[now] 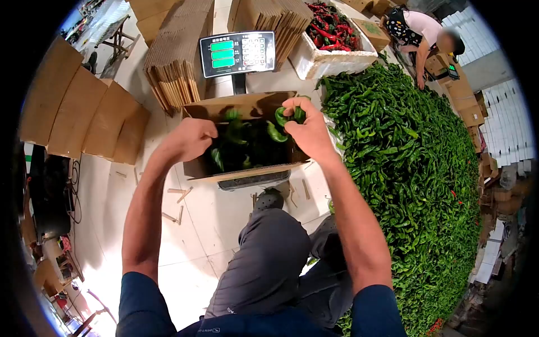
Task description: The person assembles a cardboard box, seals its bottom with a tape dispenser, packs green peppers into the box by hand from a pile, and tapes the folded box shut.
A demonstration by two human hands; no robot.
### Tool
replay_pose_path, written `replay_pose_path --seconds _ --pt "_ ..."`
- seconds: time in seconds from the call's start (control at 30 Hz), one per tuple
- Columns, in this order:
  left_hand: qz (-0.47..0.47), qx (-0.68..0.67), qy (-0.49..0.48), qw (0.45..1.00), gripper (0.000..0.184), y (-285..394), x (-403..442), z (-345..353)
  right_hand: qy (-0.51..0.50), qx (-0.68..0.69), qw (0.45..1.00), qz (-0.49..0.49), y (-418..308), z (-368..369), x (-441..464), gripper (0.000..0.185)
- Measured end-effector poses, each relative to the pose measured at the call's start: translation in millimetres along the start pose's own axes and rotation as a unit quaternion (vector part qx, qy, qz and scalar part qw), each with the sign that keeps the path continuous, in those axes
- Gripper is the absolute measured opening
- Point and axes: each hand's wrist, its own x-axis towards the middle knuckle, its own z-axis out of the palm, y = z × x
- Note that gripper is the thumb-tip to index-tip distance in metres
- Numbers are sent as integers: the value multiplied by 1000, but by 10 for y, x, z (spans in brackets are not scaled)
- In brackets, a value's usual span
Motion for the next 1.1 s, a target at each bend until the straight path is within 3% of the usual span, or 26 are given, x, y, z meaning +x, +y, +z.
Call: replay_pose_path --seconds 0.03,0.17,0.3,0.33,0.47,0.53,0.63,0.77,0.83,0.87,0.9,0.97,1.0,1.1 --pt "-29 28 -17 999 25 33 -53 -30 -25 -26 999 10 -67 -65 10 49" --pt "-17 -219 108 970 20 -48 -210 26 -103 -54 993 26 -347 -39 -19 66" --pt "-31 -259 220 940 22 -18 -154 80 -217 -257 941 -28 -548 19 -50 70" --pt "-36 -273 234 932 22 -9 -143 100 -215 -310 925 -46 -552 -15 -39 57" --pt "-43 -326 285 900 25 91 -216 195 -82 -276 957 -20 -536 -340 -5 33" --pt "-43 -325 289 899 26 110 -298 244 -54 -253 966 -2 -382 -721 -42 34" --pt "-30 -333 327 884 26 129 -390 346 -23 -329 941 80 -214 -1324 -287 39" --pt "-15 -381 351 855 25 322 -477 416 23 -371 905 209 714 -2109 -1206 47" --pt "10 -382 315 869 24 572 -491 424 19 -387 886 255 1180 -2222 -1935 53" --pt "25 -371 294 880 22 789 -483 431 -5 -362 859 362 1163 -2127 -2207 57" --pt "66 -376 256 888 21 970 -443 470 -26 -338 859 383 1614 -2132 -2643 65" --pt "51 -395 149 905 21 1471 -333 533 -57 -310 857 407 1890 -1914 -3278 70" --pt "59 -383 72 919 23 1614 -236 583 -24 -275 863 424 1917 -1814 -3504 71" --pt "160 -201 -138 957 33 2339 142 688 55 -188 872 449 2039 -1719 -3914 72"
